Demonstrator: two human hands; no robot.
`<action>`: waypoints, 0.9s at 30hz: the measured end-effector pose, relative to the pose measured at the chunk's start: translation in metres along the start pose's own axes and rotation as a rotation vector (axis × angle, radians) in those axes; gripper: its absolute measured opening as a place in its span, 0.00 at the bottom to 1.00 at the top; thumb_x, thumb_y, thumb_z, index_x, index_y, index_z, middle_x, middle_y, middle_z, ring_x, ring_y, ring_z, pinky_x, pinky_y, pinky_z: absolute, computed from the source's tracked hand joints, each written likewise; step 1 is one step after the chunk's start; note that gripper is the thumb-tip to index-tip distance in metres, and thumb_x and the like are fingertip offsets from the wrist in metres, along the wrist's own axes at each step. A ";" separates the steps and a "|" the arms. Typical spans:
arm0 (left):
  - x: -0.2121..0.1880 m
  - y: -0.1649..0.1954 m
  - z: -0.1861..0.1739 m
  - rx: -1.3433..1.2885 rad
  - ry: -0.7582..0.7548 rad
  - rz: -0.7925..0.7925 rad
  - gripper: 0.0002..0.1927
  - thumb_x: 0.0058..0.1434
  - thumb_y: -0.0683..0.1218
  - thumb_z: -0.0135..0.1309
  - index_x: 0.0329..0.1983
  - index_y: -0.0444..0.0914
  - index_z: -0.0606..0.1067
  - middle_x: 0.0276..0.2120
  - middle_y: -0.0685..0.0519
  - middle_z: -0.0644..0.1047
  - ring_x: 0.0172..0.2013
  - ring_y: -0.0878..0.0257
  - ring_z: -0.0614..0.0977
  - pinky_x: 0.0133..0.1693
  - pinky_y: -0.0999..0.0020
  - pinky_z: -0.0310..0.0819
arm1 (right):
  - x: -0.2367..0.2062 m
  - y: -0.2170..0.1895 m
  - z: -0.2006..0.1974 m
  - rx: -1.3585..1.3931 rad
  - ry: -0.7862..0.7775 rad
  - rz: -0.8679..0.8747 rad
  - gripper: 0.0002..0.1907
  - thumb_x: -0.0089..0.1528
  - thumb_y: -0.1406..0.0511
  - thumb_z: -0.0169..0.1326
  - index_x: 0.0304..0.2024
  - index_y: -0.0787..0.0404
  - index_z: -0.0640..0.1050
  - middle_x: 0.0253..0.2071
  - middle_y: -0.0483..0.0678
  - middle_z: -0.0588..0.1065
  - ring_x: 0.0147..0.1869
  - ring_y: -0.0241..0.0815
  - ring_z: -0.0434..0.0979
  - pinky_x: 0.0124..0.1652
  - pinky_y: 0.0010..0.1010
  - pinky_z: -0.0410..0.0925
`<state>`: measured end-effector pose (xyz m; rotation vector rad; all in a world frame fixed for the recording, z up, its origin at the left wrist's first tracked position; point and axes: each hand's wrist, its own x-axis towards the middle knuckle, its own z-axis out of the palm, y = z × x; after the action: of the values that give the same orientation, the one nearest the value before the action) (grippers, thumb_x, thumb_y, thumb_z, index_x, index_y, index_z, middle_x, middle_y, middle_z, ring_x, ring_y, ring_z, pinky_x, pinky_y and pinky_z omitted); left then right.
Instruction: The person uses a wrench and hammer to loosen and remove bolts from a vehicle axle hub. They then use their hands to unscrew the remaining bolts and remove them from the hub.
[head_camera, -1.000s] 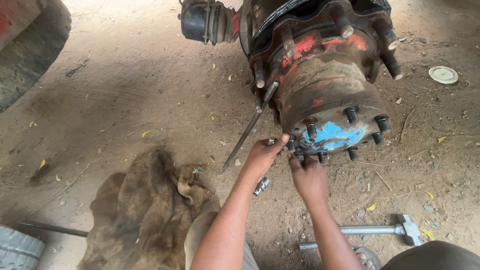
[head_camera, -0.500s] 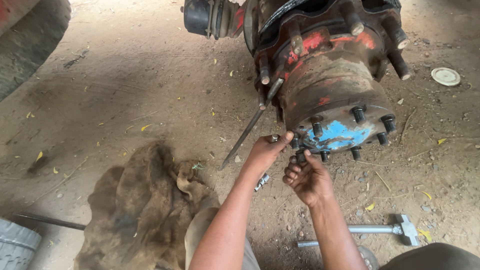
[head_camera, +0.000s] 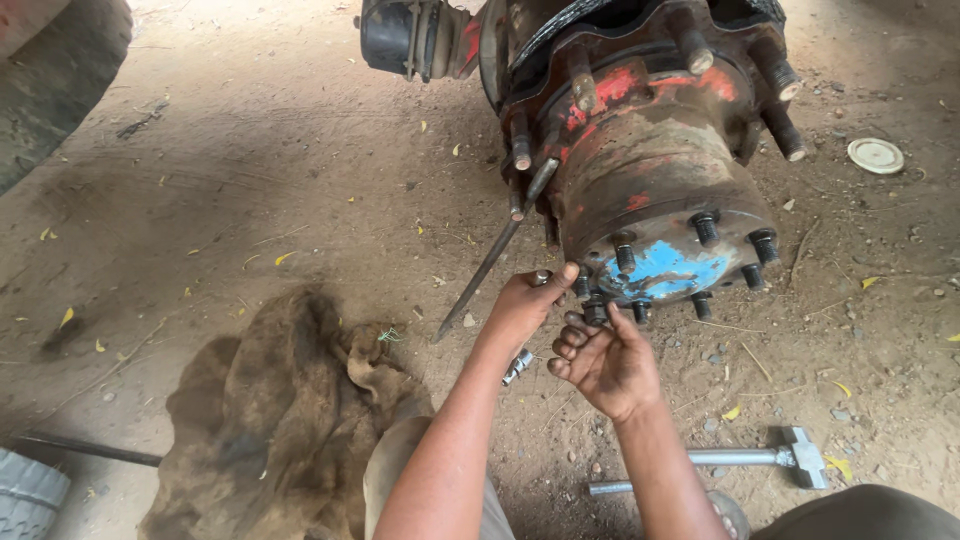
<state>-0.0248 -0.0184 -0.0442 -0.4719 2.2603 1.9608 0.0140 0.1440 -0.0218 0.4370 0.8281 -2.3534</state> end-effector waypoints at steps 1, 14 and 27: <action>0.000 0.000 0.000 0.006 0.001 0.007 0.39 0.39 0.83 0.54 0.20 0.43 0.71 0.15 0.62 0.67 0.20 0.66 0.72 0.24 0.69 0.63 | 0.002 0.002 0.000 0.057 -0.045 -0.002 0.24 0.63 0.48 0.47 0.30 0.62 0.77 0.20 0.44 0.70 0.26 0.41 0.69 0.33 0.35 0.65; -0.004 -0.003 0.001 -0.057 0.006 0.057 0.39 0.41 0.82 0.55 0.19 0.42 0.72 0.13 0.62 0.66 0.17 0.68 0.68 0.21 0.71 0.57 | 0.017 0.003 -0.017 -1.229 0.538 -0.472 0.19 0.62 0.50 0.60 0.34 0.60 0.82 0.21 0.47 0.74 0.23 0.38 0.68 0.27 0.31 0.59; -0.003 -0.004 0.003 -0.064 0.017 0.075 0.38 0.44 0.81 0.55 0.18 0.42 0.71 0.15 0.62 0.66 0.19 0.66 0.68 0.23 0.67 0.57 | 0.013 0.009 -0.016 0.141 -0.156 -0.045 0.20 0.67 0.52 0.49 0.30 0.60 0.76 0.19 0.43 0.69 0.24 0.39 0.66 0.28 0.30 0.63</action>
<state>-0.0206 -0.0156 -0.0475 -0.4183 2.2626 2.0781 0.0112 0.1433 -0.0434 0.2898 0.6077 -2.4611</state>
